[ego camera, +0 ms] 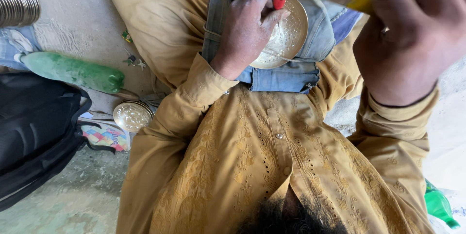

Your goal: The person sits cross-legged on the ground with a decorated brass plate on their lap. They hold a red-handled punch against the plate's surface and repeatedly strike it with a wooden mallet, working the chisel across the embossed pattern to engrave details into the metal.

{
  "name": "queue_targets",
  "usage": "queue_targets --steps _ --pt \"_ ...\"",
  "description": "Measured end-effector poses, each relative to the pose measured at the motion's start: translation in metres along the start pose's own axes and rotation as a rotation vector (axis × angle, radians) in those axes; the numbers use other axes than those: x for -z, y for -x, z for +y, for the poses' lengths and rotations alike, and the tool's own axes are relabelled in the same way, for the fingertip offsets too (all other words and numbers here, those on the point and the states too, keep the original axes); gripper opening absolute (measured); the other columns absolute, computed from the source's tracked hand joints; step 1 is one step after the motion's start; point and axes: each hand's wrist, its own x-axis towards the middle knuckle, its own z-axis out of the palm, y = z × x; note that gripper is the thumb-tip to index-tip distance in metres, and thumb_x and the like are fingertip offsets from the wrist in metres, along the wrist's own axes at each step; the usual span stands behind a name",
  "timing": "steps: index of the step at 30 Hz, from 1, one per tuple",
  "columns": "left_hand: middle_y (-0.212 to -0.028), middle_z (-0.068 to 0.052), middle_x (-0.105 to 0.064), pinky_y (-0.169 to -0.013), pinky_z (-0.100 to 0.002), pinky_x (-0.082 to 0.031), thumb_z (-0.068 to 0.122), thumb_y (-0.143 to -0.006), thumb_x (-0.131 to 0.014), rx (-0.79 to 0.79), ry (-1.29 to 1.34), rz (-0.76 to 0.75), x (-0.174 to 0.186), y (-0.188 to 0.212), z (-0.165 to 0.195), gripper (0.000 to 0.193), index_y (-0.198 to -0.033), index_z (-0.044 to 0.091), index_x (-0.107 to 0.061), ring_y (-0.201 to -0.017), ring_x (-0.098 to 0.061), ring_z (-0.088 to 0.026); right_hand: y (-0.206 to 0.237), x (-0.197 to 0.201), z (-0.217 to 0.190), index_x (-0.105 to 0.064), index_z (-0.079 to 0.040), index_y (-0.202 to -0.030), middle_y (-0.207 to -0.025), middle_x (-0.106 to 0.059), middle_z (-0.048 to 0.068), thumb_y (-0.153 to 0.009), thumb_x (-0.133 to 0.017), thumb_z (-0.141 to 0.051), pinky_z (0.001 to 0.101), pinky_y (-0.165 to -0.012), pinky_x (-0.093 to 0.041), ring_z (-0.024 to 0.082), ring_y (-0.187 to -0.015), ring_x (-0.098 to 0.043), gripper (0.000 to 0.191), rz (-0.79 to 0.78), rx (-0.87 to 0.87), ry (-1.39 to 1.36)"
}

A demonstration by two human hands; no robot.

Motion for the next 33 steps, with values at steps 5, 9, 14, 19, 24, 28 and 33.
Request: queue_targets --steps 5,9,14,19,24,28,33 --pt "-0.091 -0.009 -0.074 -0.07 -0.031 -0.059 0.007 -0.093 -0.082 0.011 -0.011 -0.016 0.0 -0.003 0.002 0.027 -0.108 0.005 -0.059 -0.083 -0.078 -0.02 -0.002 0.003 0.001 -0.074 -0.008 -0.139 -0.112 -0.066 0.01 -0.084 -0.066 0.019 0.036 -0.085 -0.052 0.026 -0.101 -0.066 0.062 -0.027 -0.058 -0.011" --pt "-0.089 -0.01 -0.073 -0.068 -0.032 -0.058 0.009 -0.091 -0.082 0.053 0.012 -0.032 -0.002 -0.005 0.001 0.028 -0.108 0.004 -0.061 -0.079 -0.078 -0.021 0.001 0.003 0.0 -0.075 -0.008 -0.139 -0.11 -0.067 0.01 -0.083 -0.069 0.019 0.0363 -0.082 -0.053 0.026 -0.099 -0.067 0.063 -0.045 -0.113 -0.003" --pt "-0.091 -0.01 -0.074 -0.07 -0.036 -0.057 0.009 -0.093 -0.081 -0.033 -0.039 -0.055 -0.004 -0.006 -0.002 0.026 -0.108 0.005 -0.061 -0.084 -0.076 -0.026 0.005 0.002 0.002 -0.076 -0.007 -0.137 -0.108 -0.068 0.012 -0.085 -0.072 0.019 0.0368 -0.078 -0.053 0.026 -0.096 -0.067 0.059 -0.045 -0.139 0.0" --pt "-0.086 -0.011 -0.073 -0.065 -0.036 -0.055 0.012 -0.09 -0.083 0.016 -0.066 -0.06 -0.006 -0.007 -0.004 0.028 -0.105 0.004 -0.061 -0.075 -0.074 -0.026 0.011 0.0 0.005 -0.076 -0.005 -0.137 -0.107 -0.069 0.013 -0.086 -0.072 0.02 0.0371 -0.077 -0.053 0.027 -0.095 -0.067 0.057 -0.048 -0.152 -0.001" --pt "-0.085 -0.01 -0.072 -0.066 -0.035 -0.055 0.01 -0.092 -0.082 0.008 -0.024 -0.088 -0.005 -0.007 -0.004 0.025 -0.107 0.005 -0.062 -0.077 -0.075 -0.025 0.02 0.001 0.007 -0.075 -0.005 -0.139 -0.111 -0.069 0.014 -0.085 -0.068 0.021 0.0361 -0.081 -0.055 0.027 -0.099 -0.069 0.06 -0.068 -0.18 -0.011" --pt "-0.084 -0.011 -0.071 -0.067 -0.035 -0.054 0.008 -0.093 -0.082 -0.015 -0.014 -0.099 -0.003 -0.008 -0.003 0.026 -0.108 0.004 -0.061 -0.077 -0.074 -0.024 0.02 -0.002 0.01 -0.073 -0.004 -0.141 -0.114 -0.07 0.014 -0.086 -0.067 0.02 0.0321 -0.081 -0.057 0.024 -0.101 -0.07 0.061 -0.081 -0.167 -0.025" --pt "-0.079 -0.01 -0.07 -0.063 -0.033 -0.055 0.008 -0.089 -0.083 0.057 -0.006 -0.127 -0.003 -0.009 -0.001 0.028 -0.106 0.002 -0.062 -0.07 -0.074 -0.02 0.017 -0.011 0.005 -0.063 0.001 -0.143 -0.126 -0.069 0.015 -0.092 -0.055 0.024 0.0302 -0.088 -0.059 0.024 -0.107 -0.07 0.057 0.132 -0.256 -0.3"
